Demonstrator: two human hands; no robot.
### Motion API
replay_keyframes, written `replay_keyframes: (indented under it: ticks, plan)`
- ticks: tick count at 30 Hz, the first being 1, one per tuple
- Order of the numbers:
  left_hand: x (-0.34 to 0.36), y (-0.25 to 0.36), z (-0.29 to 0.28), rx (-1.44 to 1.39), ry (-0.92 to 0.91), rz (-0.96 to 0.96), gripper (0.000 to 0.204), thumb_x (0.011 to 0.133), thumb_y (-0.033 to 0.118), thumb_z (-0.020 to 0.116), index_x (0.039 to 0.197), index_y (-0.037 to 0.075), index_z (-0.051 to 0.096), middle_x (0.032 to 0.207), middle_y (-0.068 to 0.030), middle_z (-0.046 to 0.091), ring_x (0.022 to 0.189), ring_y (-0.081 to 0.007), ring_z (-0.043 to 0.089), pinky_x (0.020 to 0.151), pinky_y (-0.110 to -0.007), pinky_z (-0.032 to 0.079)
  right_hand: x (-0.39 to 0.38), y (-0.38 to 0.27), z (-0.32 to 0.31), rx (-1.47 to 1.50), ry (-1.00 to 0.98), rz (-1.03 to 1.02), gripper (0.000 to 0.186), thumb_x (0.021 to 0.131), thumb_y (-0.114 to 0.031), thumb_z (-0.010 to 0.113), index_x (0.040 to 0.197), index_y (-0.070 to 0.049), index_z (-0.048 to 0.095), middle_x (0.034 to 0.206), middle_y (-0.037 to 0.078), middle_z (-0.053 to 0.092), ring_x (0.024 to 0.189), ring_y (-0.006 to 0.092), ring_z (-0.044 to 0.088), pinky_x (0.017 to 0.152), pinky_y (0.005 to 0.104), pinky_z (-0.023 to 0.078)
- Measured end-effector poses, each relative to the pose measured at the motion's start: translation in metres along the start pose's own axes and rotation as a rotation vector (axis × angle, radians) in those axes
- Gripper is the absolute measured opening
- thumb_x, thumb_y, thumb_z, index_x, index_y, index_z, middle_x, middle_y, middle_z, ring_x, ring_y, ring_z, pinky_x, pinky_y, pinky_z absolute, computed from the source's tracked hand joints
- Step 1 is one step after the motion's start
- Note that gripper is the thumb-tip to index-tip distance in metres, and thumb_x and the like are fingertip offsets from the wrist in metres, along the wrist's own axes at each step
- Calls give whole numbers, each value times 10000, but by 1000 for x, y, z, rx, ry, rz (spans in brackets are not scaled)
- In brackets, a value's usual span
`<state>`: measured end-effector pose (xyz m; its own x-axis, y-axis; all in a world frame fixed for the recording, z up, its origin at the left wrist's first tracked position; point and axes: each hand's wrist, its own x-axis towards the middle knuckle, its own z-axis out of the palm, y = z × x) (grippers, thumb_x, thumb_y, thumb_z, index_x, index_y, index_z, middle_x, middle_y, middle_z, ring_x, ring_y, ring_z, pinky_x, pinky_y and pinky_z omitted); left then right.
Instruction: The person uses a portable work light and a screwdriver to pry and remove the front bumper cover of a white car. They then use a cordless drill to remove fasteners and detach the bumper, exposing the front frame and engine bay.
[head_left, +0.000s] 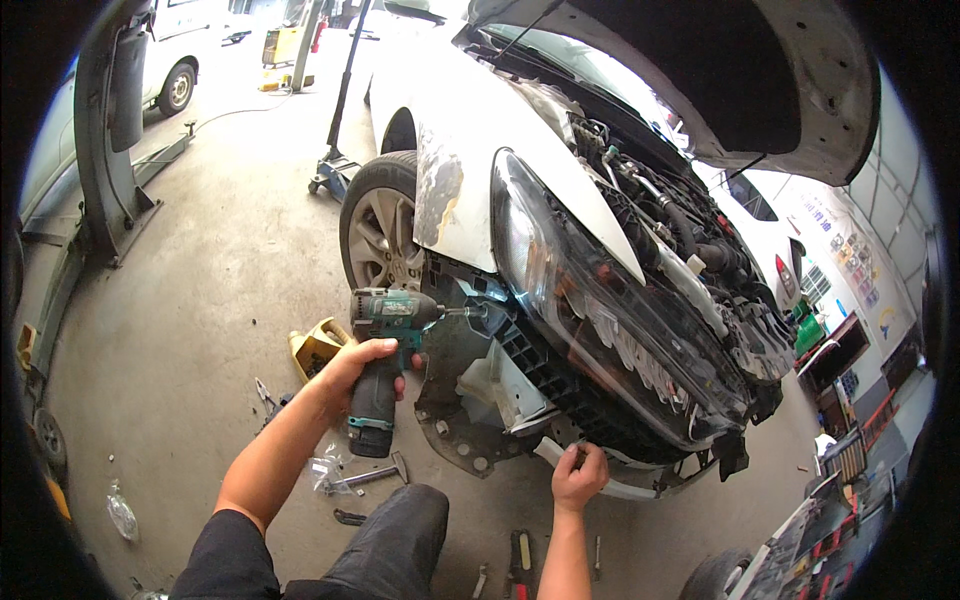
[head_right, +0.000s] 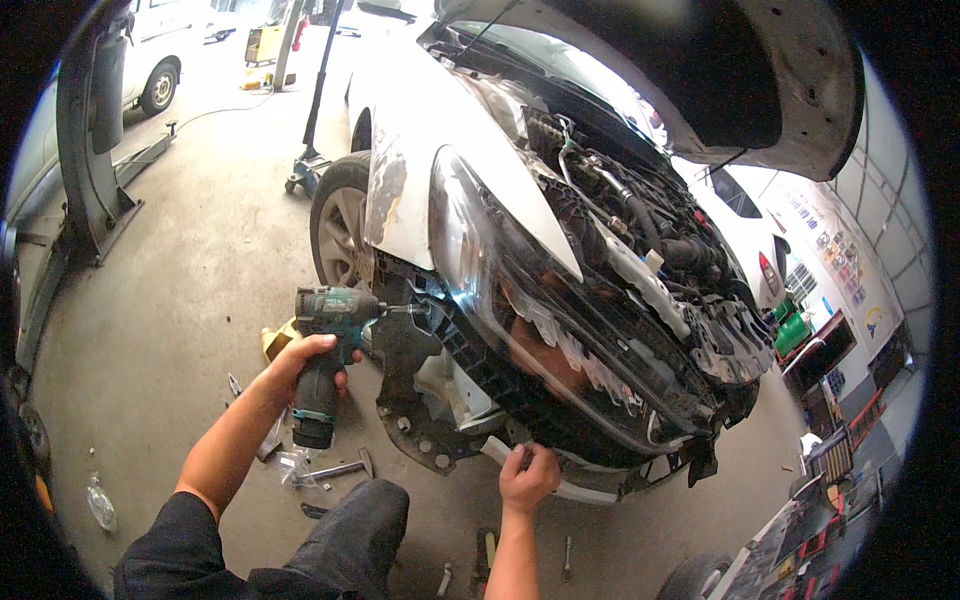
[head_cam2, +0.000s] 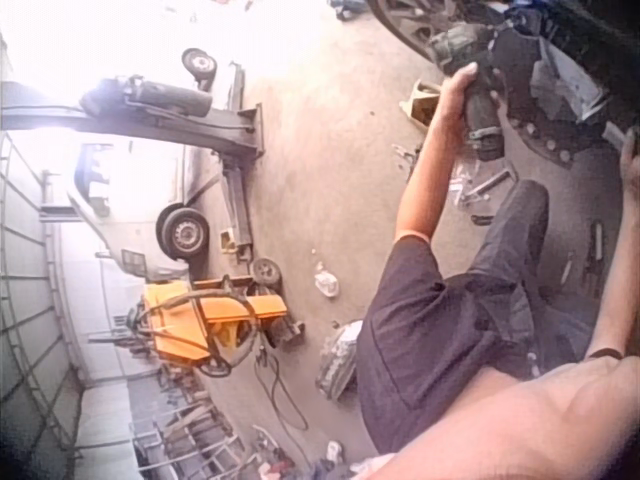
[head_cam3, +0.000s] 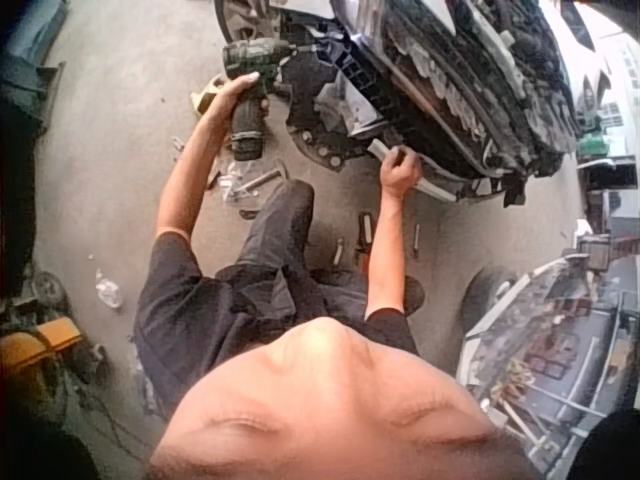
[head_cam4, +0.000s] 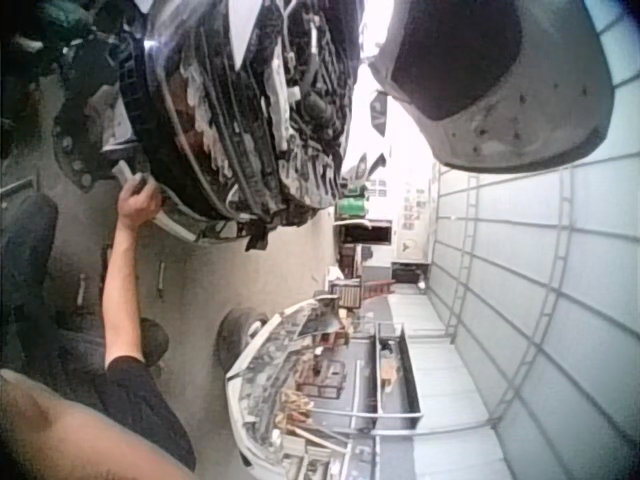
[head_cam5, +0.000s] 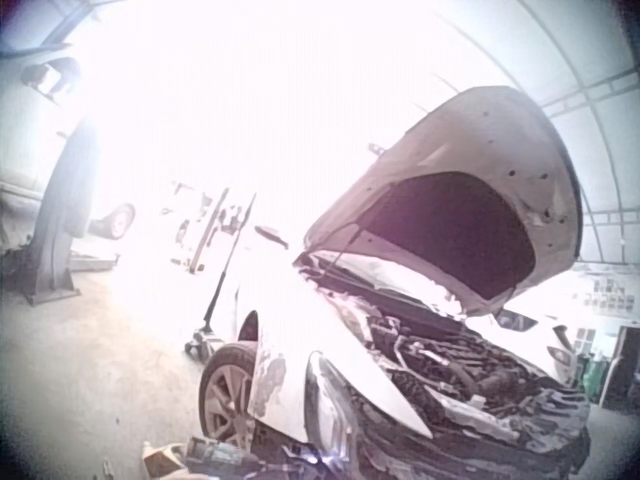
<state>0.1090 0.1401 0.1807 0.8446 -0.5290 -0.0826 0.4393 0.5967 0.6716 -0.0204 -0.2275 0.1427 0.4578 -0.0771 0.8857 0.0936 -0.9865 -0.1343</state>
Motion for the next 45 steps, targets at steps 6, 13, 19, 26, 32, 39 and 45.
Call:
replay_keyframes:
  ticks: [6, 13, 19, 26, 32, 39, 45]
  plan:
    - [10, 29, -6, 320, -36, 82, 443, 779, 208, 686, 1156, 30, 535, 927, -118, 660, 585, -202, 637, 535, -335, 551, -2, -1, 3, 14, 3, 0, 239, 904, -250, 561, 803, -33, 559, 649, 107, 534, 550, 297, 534, 489, 382, 405]
    - [11, 21, -12, 324, -80, 100, 453, 768, 209, 717, 1150, 43, 539, 903, -99, 642, 585, -205, 640, 535, -347, 553, -2, -3, 2, 13, -16, 46, 221, 889, -235, 574, 803, -32, 562, 648, 113, 549, 546, 302, 551, 489, 382, 418]
    - [11, 18, -15, 281, -79, 105, 509, 774, 227, 716, 1193, 28, 507, 927, -118, 646, 583, -207, 647, 524, -334, 558, -2, -2, 2, 7, -22, 46, 210, 884, -230, 579, 824, -29, 559, 666, 124, 557, 571, 325, 560, 511, 407, 430]
    - [10, 5, -24, 180, -63, 88, 495, 792, 257, 710, 1172, 15, 504, 923, -108, 645, 575, -192, 647, 520, -338, 565, -3, -2, 2, 17, -23, 59, 213, 880, -222, 579, 824, -17, 562, 697, 140, 573, 622, 349, 573, 558, 423, 439]
    - [9, 5, -20, 215, -45, 116, 485, 800, 302, 706, 1138, 7, 521, 923, -111, 648, 607, -172, 653, 523, -315, 568, -5, -5, 0, 29, -52, 119, 192, 871, -192, 584, 821, -8, 563, 708, 141, 583, 621, 351, 577, 564, 426, 444]
    - [8, -7, -40, 113, -72, 92, 542, 778, 361, 712, 1135, -8, 538, 928, -123, 643, 607, -176, 633, 557, -335, 551, -3, -7, 3, 32, -50, 103, 175, 870, -170, 587, 828, -1, 562, 697, 133, 581, 603, 331, 576, 544, 409, 439]
    - [-19, -48, -78, -88, -103, 54, 597, 761, 315, 728, 1197, -24, 503, 968, -153, 658, 635, -198, 655, 558, -329, 571, -7, 3, 3, -10, -7, 50, 222, 901, -242, 560, 823, -34, 564, 682, 135, 573, 564, 332, 559, 499, 413, 418]
